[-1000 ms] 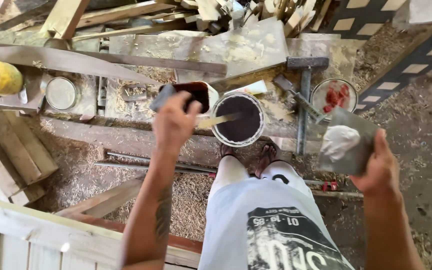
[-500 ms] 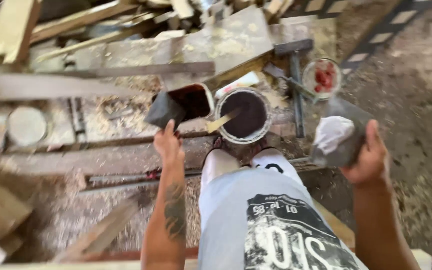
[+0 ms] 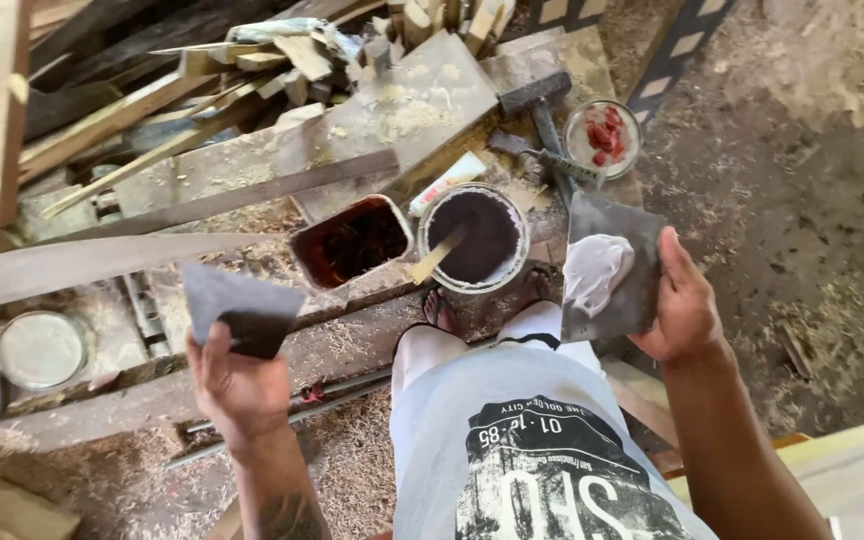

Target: Mix wood putty or filler using a scraper and a stick in a workshop setting.

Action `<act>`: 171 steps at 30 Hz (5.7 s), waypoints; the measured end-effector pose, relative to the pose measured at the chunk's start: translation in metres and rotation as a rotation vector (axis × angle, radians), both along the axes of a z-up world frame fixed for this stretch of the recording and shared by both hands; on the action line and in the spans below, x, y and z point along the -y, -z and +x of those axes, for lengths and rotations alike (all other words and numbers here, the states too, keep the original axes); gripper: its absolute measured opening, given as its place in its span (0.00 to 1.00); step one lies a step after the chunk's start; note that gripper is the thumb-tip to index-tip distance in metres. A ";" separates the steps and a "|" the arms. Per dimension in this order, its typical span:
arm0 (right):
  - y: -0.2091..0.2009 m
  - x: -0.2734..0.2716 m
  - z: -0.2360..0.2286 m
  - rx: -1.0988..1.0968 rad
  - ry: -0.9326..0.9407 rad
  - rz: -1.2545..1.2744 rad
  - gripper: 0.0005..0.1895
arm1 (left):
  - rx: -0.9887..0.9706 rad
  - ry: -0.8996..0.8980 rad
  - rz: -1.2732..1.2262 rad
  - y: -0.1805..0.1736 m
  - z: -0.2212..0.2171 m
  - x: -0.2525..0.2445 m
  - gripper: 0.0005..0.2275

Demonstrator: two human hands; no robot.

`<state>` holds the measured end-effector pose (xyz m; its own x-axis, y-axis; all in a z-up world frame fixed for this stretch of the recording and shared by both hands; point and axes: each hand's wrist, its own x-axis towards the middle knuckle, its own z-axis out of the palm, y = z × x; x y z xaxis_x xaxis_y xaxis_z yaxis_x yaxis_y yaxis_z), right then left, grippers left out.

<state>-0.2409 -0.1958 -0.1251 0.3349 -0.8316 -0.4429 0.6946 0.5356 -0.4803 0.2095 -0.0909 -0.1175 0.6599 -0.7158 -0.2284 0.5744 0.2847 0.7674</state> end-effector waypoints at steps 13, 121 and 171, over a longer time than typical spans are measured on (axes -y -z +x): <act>-0.005 0.005 -0.048 -0.176 -0.054 0.160 0.28 | 0.256 0.999 0.076 -0.062 -0.151 0.161 0.12; -0.025 0.076 -0.232 -0.279 0.313 0.143 0.19 | 1.085 0.423 -0.500 -0.044 -0.501 0.132 0.11; 0.074 0.349 -0.391 0.015 -0.381 -0.043 0.24 | 1.376 0.287 0.693 0.176 -0.553 0.215 0.22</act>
<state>-0.6319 -0.5443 -0.1993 0.6298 -0.6637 -0.4035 0.4564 0.7366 -0.4991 -0.3433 -0.3058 -0.2938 0.4960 -0.8641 0.0861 -0.6795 -0.3244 0.6581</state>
